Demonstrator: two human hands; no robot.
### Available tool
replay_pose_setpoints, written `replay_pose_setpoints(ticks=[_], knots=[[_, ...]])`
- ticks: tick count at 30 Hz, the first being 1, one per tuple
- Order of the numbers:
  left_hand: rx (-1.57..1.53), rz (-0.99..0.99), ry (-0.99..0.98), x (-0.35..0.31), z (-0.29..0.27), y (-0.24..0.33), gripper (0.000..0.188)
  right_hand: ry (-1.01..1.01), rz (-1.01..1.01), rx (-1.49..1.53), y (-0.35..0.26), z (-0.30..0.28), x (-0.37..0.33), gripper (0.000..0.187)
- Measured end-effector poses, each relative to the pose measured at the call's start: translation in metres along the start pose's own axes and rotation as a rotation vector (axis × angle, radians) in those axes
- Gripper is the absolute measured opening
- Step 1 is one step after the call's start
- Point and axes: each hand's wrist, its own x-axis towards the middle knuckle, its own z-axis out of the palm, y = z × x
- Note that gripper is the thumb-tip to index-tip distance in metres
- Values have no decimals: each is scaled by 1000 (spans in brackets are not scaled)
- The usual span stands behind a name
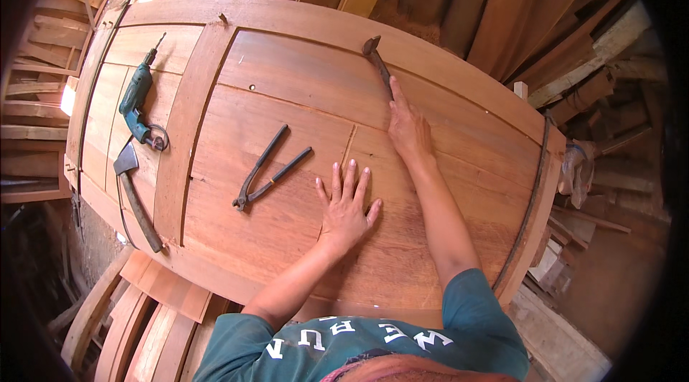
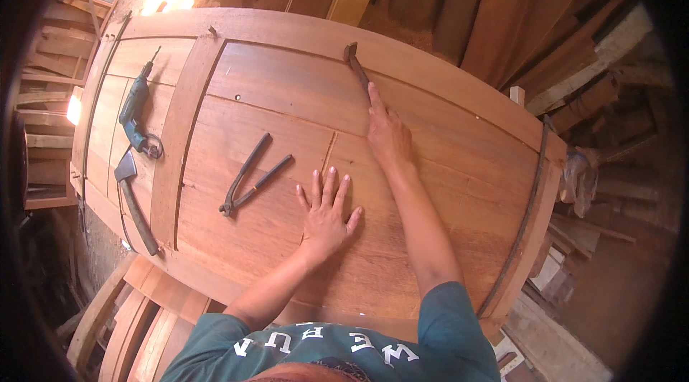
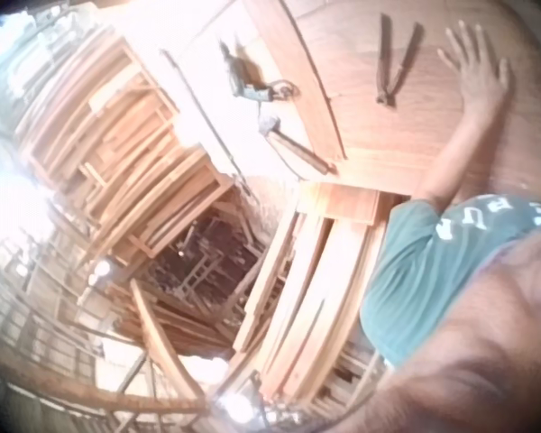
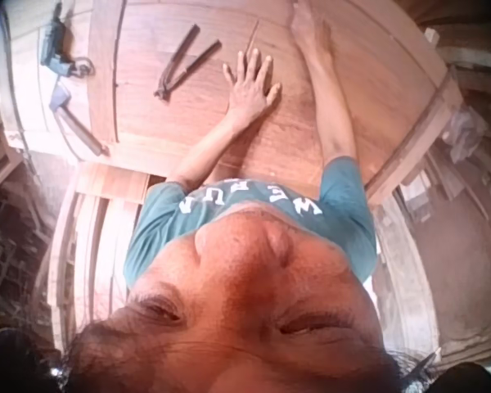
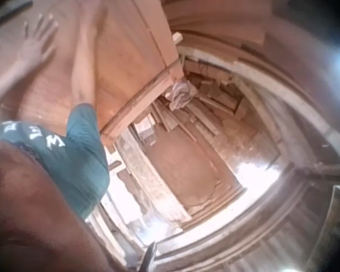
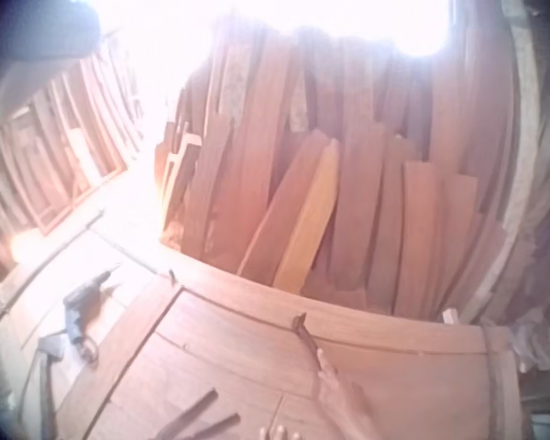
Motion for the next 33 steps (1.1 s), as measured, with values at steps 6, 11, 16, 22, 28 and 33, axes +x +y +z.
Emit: replay_pose_setpoints(ticks=[6, 11, 16, 22, 28, 33], knots=[[30, 4, 3, 4, 1, -1, 76, 84, -92, 57, 6, 4, -5, 60], [28, 4, 19, 3, 1, 0, 77, 104, -70, 102, 2, -4, -4, 60], [22, -1, 4, -2, 1, 2, 77, 41, -40, 53, 4, -5, -1, 59], [21, 6, 2, -1, 2, 2, 77, -45, -12, -13, 3, -10, 5, 60], [14, 4, 19, 2, 1, 0, 78, 22, -111, 49, 9, -10, 7, 60], [20, -4, 30, 1, 7, 2, 80, 38, -67, 89, 9, -6, -5, 57]])
